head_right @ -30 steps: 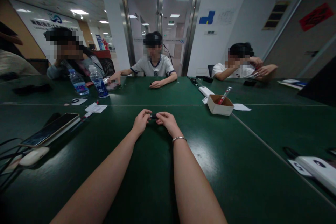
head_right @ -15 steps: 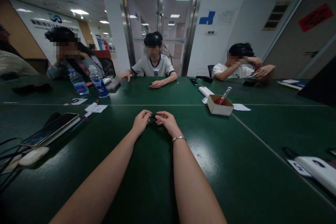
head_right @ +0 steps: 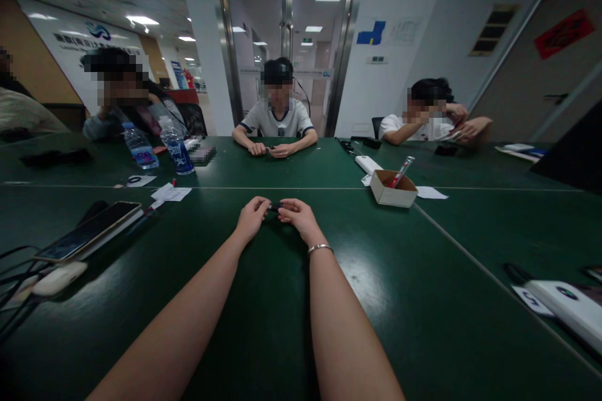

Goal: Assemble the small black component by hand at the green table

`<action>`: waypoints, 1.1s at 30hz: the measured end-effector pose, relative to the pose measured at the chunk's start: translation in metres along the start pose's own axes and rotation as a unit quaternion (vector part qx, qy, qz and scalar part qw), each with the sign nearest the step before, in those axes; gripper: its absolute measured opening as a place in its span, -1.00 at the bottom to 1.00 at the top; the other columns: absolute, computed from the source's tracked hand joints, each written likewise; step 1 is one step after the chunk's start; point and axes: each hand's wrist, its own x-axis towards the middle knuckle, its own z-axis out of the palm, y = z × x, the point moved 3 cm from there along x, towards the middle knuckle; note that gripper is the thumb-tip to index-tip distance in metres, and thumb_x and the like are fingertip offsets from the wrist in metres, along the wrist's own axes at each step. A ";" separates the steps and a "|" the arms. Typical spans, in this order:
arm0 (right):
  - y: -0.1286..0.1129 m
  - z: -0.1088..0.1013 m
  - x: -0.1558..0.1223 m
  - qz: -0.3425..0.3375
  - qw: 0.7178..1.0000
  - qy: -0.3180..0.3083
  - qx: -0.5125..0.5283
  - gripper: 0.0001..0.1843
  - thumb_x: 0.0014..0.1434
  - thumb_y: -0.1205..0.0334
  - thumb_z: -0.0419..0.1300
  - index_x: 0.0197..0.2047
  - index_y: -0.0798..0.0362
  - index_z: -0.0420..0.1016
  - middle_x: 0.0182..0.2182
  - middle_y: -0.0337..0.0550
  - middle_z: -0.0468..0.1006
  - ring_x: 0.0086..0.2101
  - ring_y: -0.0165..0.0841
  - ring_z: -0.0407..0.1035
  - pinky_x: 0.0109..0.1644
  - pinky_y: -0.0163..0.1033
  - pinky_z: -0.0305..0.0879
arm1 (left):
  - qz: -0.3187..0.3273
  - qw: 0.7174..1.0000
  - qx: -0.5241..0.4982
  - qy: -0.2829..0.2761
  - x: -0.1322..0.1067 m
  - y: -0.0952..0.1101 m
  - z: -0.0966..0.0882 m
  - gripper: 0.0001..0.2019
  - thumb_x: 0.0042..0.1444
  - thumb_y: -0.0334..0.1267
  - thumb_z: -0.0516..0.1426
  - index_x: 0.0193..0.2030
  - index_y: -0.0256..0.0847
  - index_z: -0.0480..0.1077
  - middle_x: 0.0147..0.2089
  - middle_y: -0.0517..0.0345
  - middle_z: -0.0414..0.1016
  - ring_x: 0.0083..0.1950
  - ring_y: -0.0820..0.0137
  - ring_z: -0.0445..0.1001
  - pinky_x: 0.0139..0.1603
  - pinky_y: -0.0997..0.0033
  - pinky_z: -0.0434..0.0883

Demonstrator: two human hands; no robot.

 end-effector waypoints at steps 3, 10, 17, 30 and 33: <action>0.000 0.000 0.000 0.001 1.000 0.005 0.001 -0.66 -0.09 0.40 0.40 -0.18 0.11 0.53 -0.32 -0.12 0.57 -0.42 -0.41 0.48 -0.35 -0.37 0.44 | -0.003 1.000 0.002 -0.002 0.000 0.000 0.000 -0.78 0.20 -0.15 0.00 -0.21 -0.17 0.42 -0.29 0.14 0.45 -0.36 0.40 0.38 -0.36 0.44 0.31; 0.001 0.000 0.001 0.006 1.000 0.011 0.009 -0.68 -0.06 0.46 0.38 -0.18 0.12 0.54 -0.34 -0.12 0.57 -0.43 -0.41 0.49 -0.35 -0.38 0.45 | -0.005 1.000 0.003 0.007 0.003 -0.004 0.000 -0.79 0.19 -0.15 0.03 -0.19 -0.16 0.42 -0.27 0.13 0.46 -0.36 0.41 0.39 -0.36 0.44 0.32; 0.003 -0.001 0.002 0.004 1.000 0.013 0.007 -0.67 -0.07 0.45 0.38 -0.18 0.13 0.55 -0.35 -0.12 0.58 -0.45 -0.43 0.48 -0.36 -0.38 0.46 | 0.000 1.000 0.003 -0.002 0.003 -0.005 0.001 -0.77 0.20 -0.10 0.02 -0.22 -0.16 0.42 -0.37 0.16 0.43 -0.36 0.41 0.40 -0.38 0.47 0.30; 0.000 0.001 0.002 0.001 1.000 0.015 0.005 -0.69 -0.08 0.46 0.38 -0.19 0.13 0.54 -0.37 -0.13 0.59 -0.45 -0.42 0.49 -0.38 -0.39 0.46 | 0.019 1.000 0.010 0.007 0.007 -0.009 0.003 -0.84 0.14 -0.24 0.06 -0.21 -0.16 0.44 -0.19 0.10 0.48 -0.21 0.37 0.43 -0.24 0.42 0.36; -0.001 0.002 0.001 0.001 1.000 0.016 0.005 -0.69 -0.09 0.44 0.39 -0.20 0.13 0.54 -0.37 -0.14 0.59 -0.45 -0.42 0.49 -0.39 -0.39 0.46 | 0.034 0.999 0.008 0.010 0.006 -0.006 0.002 -0.84 0.11 -0.31 0.07 -0.19 -0.18 0.44 -0.09 0.06 0.46 -0.10 0.35 0.42 -0.16 0.40 0.38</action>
